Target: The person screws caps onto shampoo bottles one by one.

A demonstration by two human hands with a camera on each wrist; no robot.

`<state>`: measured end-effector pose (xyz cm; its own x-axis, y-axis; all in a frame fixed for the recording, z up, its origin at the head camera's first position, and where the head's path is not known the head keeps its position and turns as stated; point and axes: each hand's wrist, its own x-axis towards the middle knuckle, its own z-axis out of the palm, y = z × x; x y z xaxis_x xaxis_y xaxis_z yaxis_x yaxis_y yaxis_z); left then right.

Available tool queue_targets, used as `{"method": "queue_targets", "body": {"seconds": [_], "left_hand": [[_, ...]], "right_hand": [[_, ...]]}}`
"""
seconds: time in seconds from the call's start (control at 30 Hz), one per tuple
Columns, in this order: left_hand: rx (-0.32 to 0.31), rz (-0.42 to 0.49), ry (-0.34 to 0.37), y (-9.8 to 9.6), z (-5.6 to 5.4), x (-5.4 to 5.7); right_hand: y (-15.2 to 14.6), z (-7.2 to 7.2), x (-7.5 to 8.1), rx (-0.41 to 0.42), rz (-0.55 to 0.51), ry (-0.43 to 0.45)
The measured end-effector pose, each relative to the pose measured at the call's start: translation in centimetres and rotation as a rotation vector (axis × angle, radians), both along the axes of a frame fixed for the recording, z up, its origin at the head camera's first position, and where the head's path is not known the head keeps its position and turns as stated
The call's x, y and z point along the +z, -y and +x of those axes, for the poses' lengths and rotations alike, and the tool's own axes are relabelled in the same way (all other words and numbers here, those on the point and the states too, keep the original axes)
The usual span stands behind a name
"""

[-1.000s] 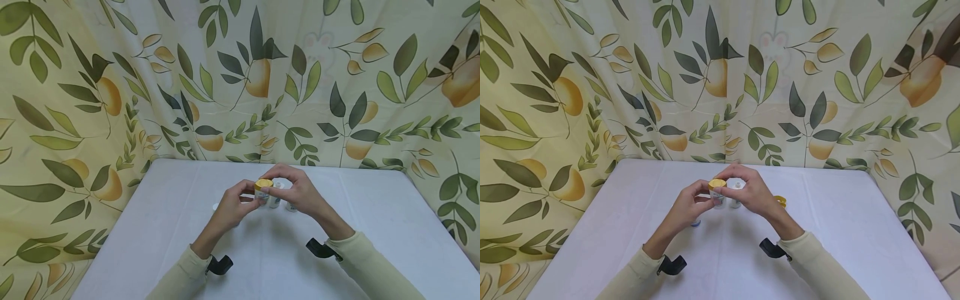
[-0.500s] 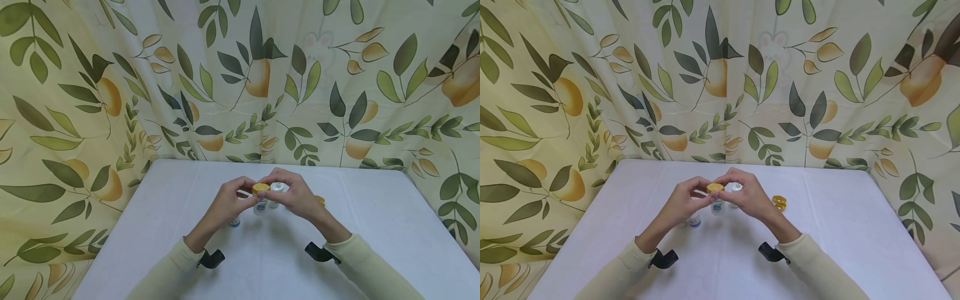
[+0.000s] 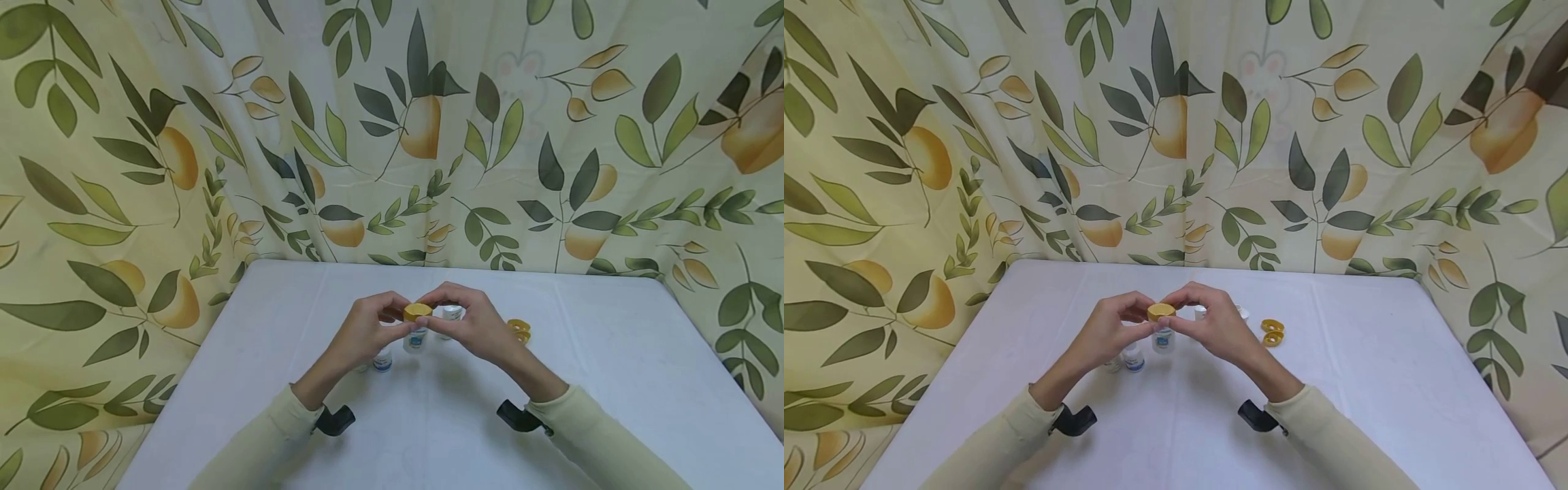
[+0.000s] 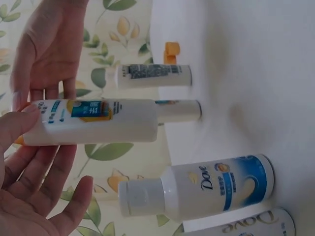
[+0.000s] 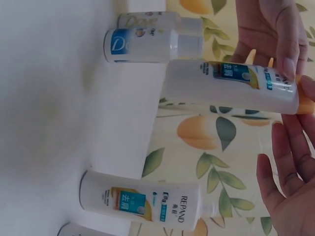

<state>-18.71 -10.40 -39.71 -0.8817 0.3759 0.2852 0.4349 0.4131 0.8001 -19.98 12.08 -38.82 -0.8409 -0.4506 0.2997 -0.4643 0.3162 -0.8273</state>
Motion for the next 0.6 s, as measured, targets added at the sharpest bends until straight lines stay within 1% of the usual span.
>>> {"method": "queue_targets", "body": {"seconds": [0.23, 0.5, 0.6], "left_hand": [[-0.036, 0.001, 0.01, 0.6, -0.3, -0.4], [-0.068, -0.014, -0.025, 1.0, -0.5, -0.7], [-0.08, -0.027, -0.022, 1.2, -0.6, -0.7]], "right_hand": [[0.1, -0.2, -0.5, 0.041, -0.001, -0.001], [0.3, -0.2, -0.8, 0.049, -0.002, -0.005], [0.4, -0.2, -1.0, 0.043, 0.005, -0.009]]}}
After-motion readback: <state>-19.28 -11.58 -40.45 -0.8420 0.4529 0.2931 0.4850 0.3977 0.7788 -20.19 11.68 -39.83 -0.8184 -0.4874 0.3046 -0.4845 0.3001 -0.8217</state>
